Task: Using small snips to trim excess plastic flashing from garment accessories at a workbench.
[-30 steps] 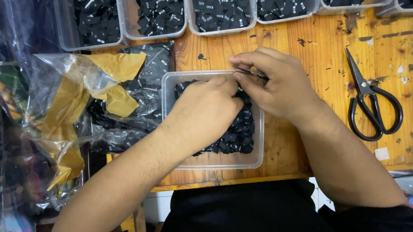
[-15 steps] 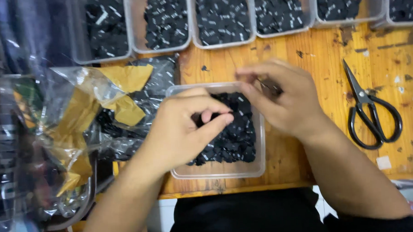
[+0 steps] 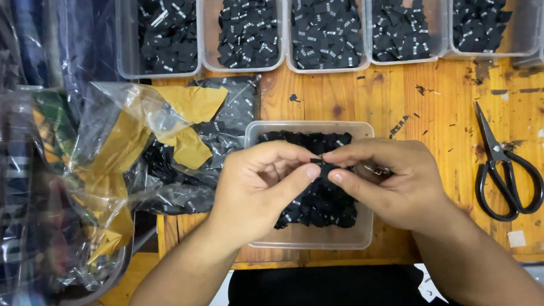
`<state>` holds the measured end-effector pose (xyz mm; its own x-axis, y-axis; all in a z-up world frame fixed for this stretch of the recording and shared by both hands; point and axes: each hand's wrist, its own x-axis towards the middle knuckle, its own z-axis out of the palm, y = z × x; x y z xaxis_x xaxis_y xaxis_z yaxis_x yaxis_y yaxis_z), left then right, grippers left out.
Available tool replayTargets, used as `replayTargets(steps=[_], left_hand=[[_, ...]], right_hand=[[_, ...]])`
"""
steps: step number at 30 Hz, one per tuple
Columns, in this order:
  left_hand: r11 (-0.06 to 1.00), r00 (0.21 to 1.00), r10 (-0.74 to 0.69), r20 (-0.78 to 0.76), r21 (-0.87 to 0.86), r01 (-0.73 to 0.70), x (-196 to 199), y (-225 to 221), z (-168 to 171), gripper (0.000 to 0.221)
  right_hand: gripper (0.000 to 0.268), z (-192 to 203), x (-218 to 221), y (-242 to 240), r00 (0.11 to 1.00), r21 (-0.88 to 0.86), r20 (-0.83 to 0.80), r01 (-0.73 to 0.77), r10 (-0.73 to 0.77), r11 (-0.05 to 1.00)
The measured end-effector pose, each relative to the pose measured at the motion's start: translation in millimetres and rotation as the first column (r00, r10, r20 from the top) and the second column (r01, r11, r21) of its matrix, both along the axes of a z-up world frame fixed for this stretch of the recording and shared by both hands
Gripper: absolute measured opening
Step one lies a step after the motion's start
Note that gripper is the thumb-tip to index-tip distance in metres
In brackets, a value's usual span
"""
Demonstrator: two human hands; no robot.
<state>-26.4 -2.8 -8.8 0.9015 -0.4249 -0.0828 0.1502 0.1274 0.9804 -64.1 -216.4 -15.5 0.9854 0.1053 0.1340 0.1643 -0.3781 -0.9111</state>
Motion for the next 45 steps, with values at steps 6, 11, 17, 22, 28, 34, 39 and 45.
replayTargets(steps=[6, 11, 17, 22, 28, 34, 39, 45], left_hand=[[0.998, 1.000, -0.019, -0.024, -0.062, 0.018, -1, 5, 1, 0.020], [0.998, 0.999, 0.034, -0.038, -0.050, -0.036, -4, 1, -8, 0.023], [0.996, 0.996, 0.083, -0.021, -0.036, -0.084, -4, 0, -6, 0.020], [0.989, 0.989, 0.148, 0.006, -0.014, -0.148, -4, -1, -2, 0.023], [0.984, 0.982, 0.178, 0.071, 0.017, -0.179, -7, -1, 0, 0.026], [0.985, 0.984, 0.159, 0.079, 0.058, -0.163, -8, -2, 2, 0.024], [0.991, 0.989, 0.119, 0.090, 0.049, -0.124, -7, -1, 5, 0.022], [0.997, 1.000, 0.025, -0.012, -0.069, -0.025, -6, 2, 3, 0.021]], right_hand=[[0.020, -1, 0, 2, 0.998, -0.007, -0.048, 0.041, -0.041, 0.999], [0.020, -5, -2, 1, 0.997, -0.028, -0.050, 0.057, -0.059, 0.998], [0.013, -3, -1, 2, 0.997, -0.097, -0.060, 0.050, -0.056, 0.994], [0.010, 2, 6, 1, 0.999, -0.128, 0.030, -0.019, 0.023, 0.992], [0.038, 5, 7, 1, 0.992, -0.105, 0.022, -0.122, 0.125, 0.987], [0.017, 4, 6, 5, 0.998, -0.194, 0.034, -0.051, 0.059, 0.980], [0.007, 2, 6, 3, 1.000, -0.112, -0.030, -0.008, 0.005, 0.994], [0.004, 2, 6, 1, 0.999, -0.063, -0.040, 0.000, -0.003, 0.998]])
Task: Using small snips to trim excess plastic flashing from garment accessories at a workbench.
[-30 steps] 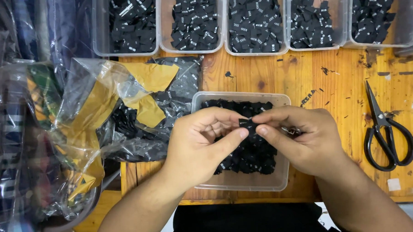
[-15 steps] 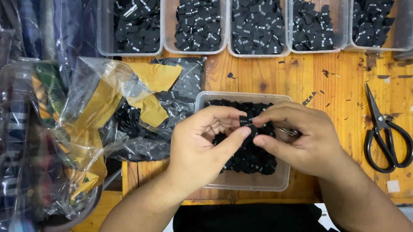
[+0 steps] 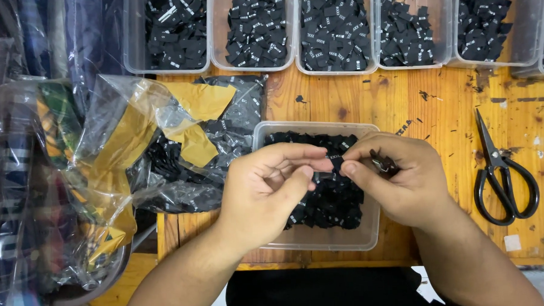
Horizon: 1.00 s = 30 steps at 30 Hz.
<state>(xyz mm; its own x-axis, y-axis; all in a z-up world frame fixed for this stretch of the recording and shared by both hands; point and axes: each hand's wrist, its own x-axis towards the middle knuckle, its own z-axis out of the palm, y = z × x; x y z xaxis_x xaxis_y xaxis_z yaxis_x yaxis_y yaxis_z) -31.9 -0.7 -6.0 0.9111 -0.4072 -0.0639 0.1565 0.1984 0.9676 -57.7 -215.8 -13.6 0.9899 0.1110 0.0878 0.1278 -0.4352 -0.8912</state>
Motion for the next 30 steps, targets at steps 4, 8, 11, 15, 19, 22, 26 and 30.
replayTargets(steps=[4, 8, 11, 15, 19, 22, 26, 30], left_hand=[[0.999, 0.994, -0.048, -0.101, 0.003, 0.048, 4, -1, -3, 0.032], [0.996, 0.989, -0.066, -0.129, -0.061, 0.058, 3, -2, -5, 0.032], [0.999, 1.000, -0.025, -0.008, 0.041, 0.025, 3, -1, 3, 0.030], [0.900, 0.807, -0.212, 0.551, 0.433, -0.058, 9, 8, 8, 0.015], [0.802, 0.694, -0.400, 0.599, 0.595, -0.051, 12, 7, -5, 0.019], [0.644, 0.586, -0.586, 0.560, 0.761, -0.083, 9, 3, -12, 0.025], [0.520, 0.467, -0.685, 0.559, 0.824, -0.222, 6, -2, -13, 0.016], [0.631, 0.525, -0.607, 0.597, 0.763, -0.140, 9, -1, -11, 0.010]], right_hand=[[0.003, -1, 0, -1, 1.000, -0.004, 0.010, -0.010, 0.010, 1.000], [0.003, 1, 0, 0, 1.000, 0.011, -0.005, -0.004, 0.004, 1.000], [0.003, -2, 0, -2, 1.000, 0.018, 0.018, 0.016, -0.016, 1.000], [0.008, -5, 0, -1, 0.995, 0.129, 0.087, 0.032, -0.043, 0.991], [0.006, -6, -1, -2, 0.994, 0.147, 0.085, 0.050, -0.063, 0.988], [0.006, -5, -2, -1, 0.995, 0.145, 0.070, 0.057, -0.068, 0.988], [0.006, -3, -1, -1, 0.996, 0.121, 0.064, 0.053, -0.061, 0.991], [0.007, -2, -1, -2, 0.997, 0.149, 0.032, 0.059, -0.064, 0.987]])
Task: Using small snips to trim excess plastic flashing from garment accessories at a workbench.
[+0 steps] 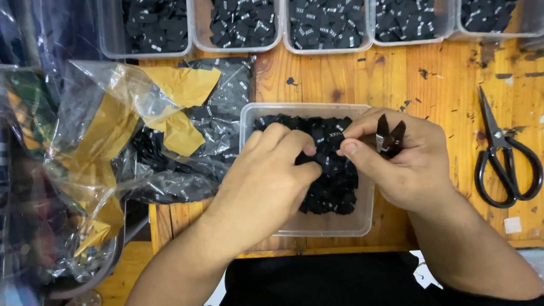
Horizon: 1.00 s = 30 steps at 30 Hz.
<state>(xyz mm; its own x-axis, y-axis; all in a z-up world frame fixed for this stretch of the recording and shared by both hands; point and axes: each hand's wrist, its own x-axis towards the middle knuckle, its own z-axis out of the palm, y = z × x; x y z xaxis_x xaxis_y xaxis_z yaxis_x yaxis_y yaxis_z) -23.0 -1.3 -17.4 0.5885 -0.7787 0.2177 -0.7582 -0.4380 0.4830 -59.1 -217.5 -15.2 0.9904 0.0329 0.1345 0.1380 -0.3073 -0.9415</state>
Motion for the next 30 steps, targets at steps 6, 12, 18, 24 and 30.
replayTargets(steps=[6, 12, 18, 24, 30], left_hand=[[0.805, 0.889, 0.119, -0.442, -0.481, -0.347, -3, 2, 27, 0.008], [0.641, 0.671, 0.139, -0.728, -0.451, -0.622, -12, 2, 24, 0.025], [0.609, 0.667, 0.102, -0.738, -0.483, -0.629, -18, -2, 22, 0.025], [0.649, 0.680, 0.087, -0.728, -0.477, -0.593, -20, -4, 23, 0.022], [0.662, 0.704, 0.116, -0.701, -0.474, -0.580, -17, -3, 20, 0.018]], right_hand=[[0.003, -2, -1, -7, 1.000, 0.089, -0.013, 0.006, -0.005, 0.996], [0.011, 7, -6, 1, 1.000, 0.007, -0.001, -0.021, 0.021, 1.000], [0.008, 5, -6, 5, 0.999, -0.034, 0.004, -0.036, 0.036, 0.999], [0.009, 6, -4, 8, 0.995, -0.031, 0.025, -0.095, 0.096, 0.995], [0.006, 5, -3, 8, 0.994, -0.082, 0.008, -0.110, 0.111, 0.990]])
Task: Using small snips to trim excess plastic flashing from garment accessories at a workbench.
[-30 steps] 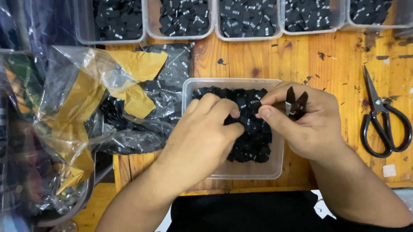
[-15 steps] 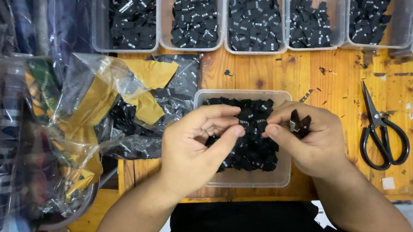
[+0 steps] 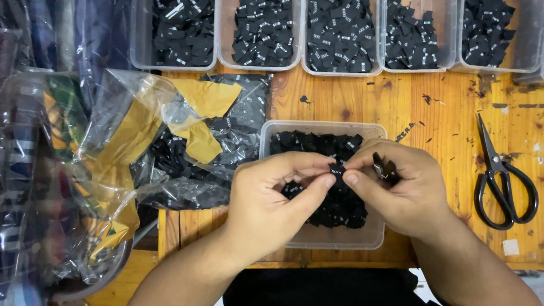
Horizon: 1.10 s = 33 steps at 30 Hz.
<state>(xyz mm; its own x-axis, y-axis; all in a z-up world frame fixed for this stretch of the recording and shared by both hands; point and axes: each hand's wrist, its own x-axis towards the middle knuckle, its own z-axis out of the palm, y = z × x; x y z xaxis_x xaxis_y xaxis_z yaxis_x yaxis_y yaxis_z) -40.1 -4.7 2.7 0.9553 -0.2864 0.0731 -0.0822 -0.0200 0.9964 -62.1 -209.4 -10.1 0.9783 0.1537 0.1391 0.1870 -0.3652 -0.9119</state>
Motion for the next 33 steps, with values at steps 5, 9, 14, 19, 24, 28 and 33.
replayTargets(steps=[5, 9, 14, 19, 24, 28, 33], left_hand=[[0.999, 0.997, 0.015, 0.080, 0.043, -0.018, 3.0, -0.7, 2.3, 0.010], [0.999, 0.988, 0.016, 0.155, 0.034, -0.021, 2.2, -2.1, 2.4, 0.011], [0.999, 0.993, -0.054, 0.106, 0.003, 0.054, 0.6, -0.2, 1.5, 0.018], [0.995, 0.995, -0.096, -0.018, 0.001, 0.096, 3.8, 2.2, -1.1, 0.019], [0.995, 0.993, -0.090, -0.077, -0.055, 0.086, 5.4, 1.6, -2.6, 0.015], [0.989, 0.993, -0.096, -0.070, -0.120, 0.088, 4.1, -0.4, -5.2, 0.017], [0.990, 0.994, -0.090, -0.069, -0.118, 0.082, 3.8, -0.1, -5.6, 0.021]], right_hand=[[0.008, 0.0, -1.3, 0.4, 1.000, -0.069, -0.016, -0.012, 0.011, 0.998], [0.008, 2.0, 0.1, 1.5, 1.000, -0.104, 0.002, -0.015, 0.015, 0.994], [0.012, -0.9, 0.4, -1.3, 1.000, -0.030, -0.001, -0.016, 0.016, 0.999], [0.014, -1.3, 2.6, -4.3, 0.999, -0.004, -0.032, -0.040, 0.040, 0.999], [0.012, 0.1, 3.1, -5.0, 0.996, -0.097, -0.063, -0.072, 0.066, 0.993], [0.007, 1.7, 2.2, -2.4, 0.996, -0.116, -0.070, -0.071, 0.063, 0.991], [0.007, -0.4, 1.8, -2.5, 0.997, -0.147, -0.063, -0.062, 0.053, 0.987]])
